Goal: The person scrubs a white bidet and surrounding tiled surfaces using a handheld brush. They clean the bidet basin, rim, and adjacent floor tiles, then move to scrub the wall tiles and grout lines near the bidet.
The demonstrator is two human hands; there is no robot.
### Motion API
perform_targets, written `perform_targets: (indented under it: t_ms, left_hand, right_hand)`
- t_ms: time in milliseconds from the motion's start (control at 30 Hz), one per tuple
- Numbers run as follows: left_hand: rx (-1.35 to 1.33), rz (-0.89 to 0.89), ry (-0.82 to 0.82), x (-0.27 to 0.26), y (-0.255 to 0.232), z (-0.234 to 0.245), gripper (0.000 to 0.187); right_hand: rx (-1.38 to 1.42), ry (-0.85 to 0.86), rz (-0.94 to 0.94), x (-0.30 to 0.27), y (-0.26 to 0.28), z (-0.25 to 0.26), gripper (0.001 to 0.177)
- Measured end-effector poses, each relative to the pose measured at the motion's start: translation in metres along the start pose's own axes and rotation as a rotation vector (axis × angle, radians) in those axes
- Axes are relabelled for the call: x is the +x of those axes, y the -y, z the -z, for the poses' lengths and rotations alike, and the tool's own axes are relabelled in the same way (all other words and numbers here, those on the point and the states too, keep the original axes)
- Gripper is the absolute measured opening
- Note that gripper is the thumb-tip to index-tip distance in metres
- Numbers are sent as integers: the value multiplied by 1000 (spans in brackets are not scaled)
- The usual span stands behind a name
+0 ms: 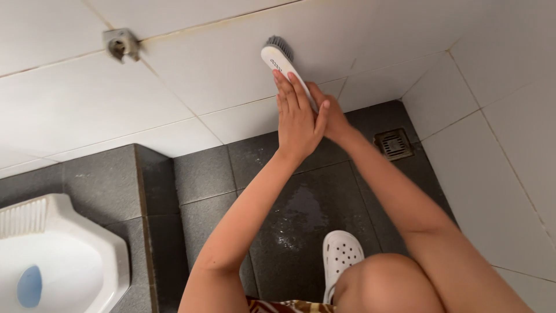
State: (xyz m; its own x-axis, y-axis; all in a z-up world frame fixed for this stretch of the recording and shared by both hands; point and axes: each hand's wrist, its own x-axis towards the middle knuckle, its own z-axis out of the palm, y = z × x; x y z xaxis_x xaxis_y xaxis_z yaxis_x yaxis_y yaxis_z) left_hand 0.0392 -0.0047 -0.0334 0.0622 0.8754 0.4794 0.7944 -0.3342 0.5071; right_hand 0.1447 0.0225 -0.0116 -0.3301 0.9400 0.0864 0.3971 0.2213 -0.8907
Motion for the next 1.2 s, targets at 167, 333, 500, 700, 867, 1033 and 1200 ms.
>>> perform_targets:
  t_ms: [167, 333, 500, 700, 867, 1033, 1200]
  left_hand:
    - [-126, -78, -29, 16, -19, 14, 77]
    - [-288, -56, -175, 36, -30, 35, 75]
    - [-121, -141, 81, 50, -32, 20, 83]
    - [42, -139, 58, 60, -79, -28, 92]
    - [-99, -120, -107, 46, -41, 1, 93]
    - [31, -71, -72, 42, -22, 19, 93]
    - [388, -248, 183, 59, -32, -14, 83]
  right_hand:
    - [-37, -218, 29, 15, -21, -2, 45]
    - [-221, -221, -35, 27, 31, -1, 42]
    - [-289, -579, 28, 34, -45, 13, 36]
    - [762, -315, 492, 24, -41, 14, 41]
    - [188, -220, 244, 19, -3, 16, 39]
    - [-84, -206, 156, 17, 38, 18, 35]
    - [-13, -266, 124, 8, 48, 20, 32]
